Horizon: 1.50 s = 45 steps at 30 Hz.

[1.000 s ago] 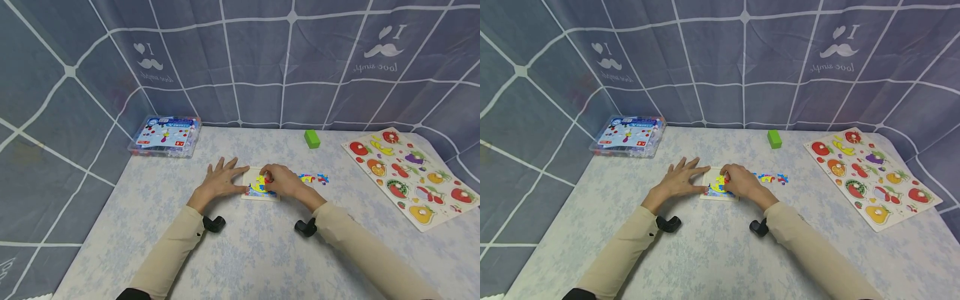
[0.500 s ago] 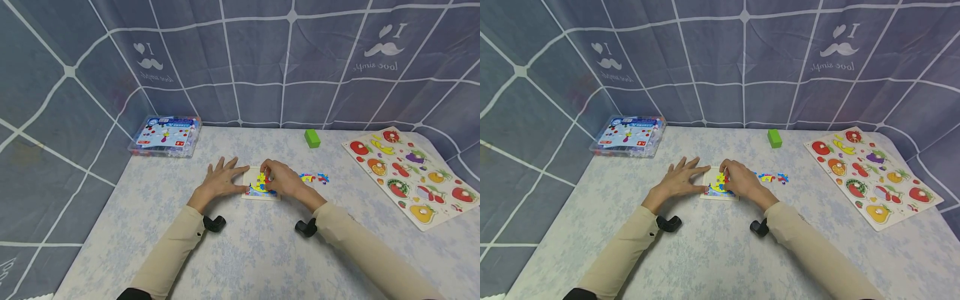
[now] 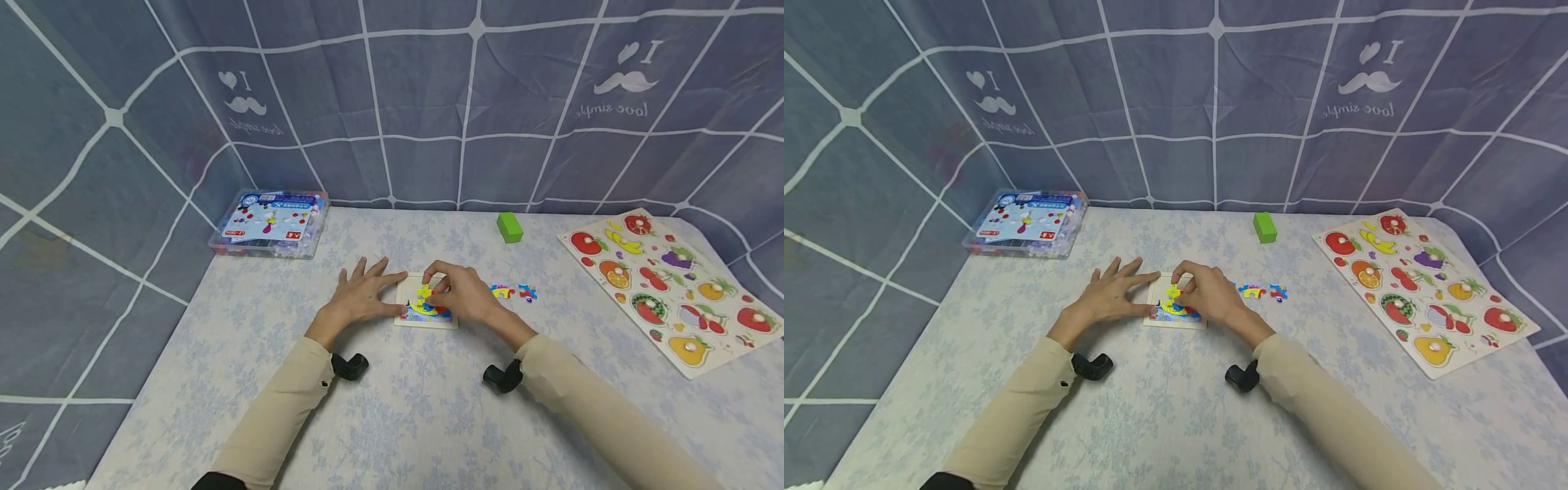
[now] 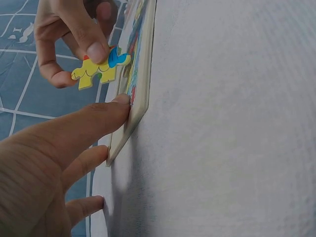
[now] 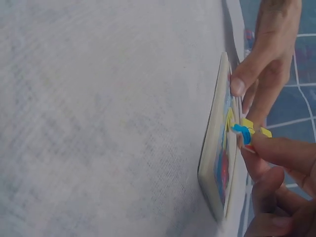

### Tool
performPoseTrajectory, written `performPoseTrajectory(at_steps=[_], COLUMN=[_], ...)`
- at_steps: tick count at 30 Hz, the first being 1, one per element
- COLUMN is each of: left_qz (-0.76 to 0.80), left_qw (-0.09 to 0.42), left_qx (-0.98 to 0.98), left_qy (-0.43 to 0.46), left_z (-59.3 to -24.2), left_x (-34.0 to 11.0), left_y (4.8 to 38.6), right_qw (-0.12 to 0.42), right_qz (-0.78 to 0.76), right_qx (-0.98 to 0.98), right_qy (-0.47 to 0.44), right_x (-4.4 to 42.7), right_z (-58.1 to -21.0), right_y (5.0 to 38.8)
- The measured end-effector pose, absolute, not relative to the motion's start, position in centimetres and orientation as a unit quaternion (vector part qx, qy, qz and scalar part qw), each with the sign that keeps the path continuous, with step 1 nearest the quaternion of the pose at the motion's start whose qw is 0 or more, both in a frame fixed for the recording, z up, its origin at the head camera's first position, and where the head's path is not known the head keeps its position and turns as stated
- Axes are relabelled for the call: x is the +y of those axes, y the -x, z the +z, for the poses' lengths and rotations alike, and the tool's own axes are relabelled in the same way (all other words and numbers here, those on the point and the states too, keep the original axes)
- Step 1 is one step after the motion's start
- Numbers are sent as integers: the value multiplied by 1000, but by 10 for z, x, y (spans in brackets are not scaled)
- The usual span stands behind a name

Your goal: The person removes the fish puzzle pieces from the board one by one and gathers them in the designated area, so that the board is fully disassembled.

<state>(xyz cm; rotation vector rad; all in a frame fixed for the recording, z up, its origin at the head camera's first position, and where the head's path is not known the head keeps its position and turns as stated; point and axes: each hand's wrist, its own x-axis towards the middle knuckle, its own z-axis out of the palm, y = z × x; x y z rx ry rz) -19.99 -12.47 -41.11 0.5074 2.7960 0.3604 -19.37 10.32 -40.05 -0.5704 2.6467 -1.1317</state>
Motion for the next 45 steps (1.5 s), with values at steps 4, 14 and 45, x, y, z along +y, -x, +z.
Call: performPoseTrajectory(at_steps=[4, 14, 45], left_qz=[126, 127, 126], left_qw=[139, 137, 130], left_qx=[967, 966, 966], left_qy=[-174, -177, -186], left_z=[-411, -413, -415], left_x=[-125, -126, -126], left_y=[200, 199, 200], right_qw=[117, 132, 116], right_qz=[-425, -446, -413], right_qx=[879, 876, 902], right_qy=[183, 127, 56], right_x=[110, 136, 225], right_z=[-402, -404, -409], right_y=[193, 188, 169])
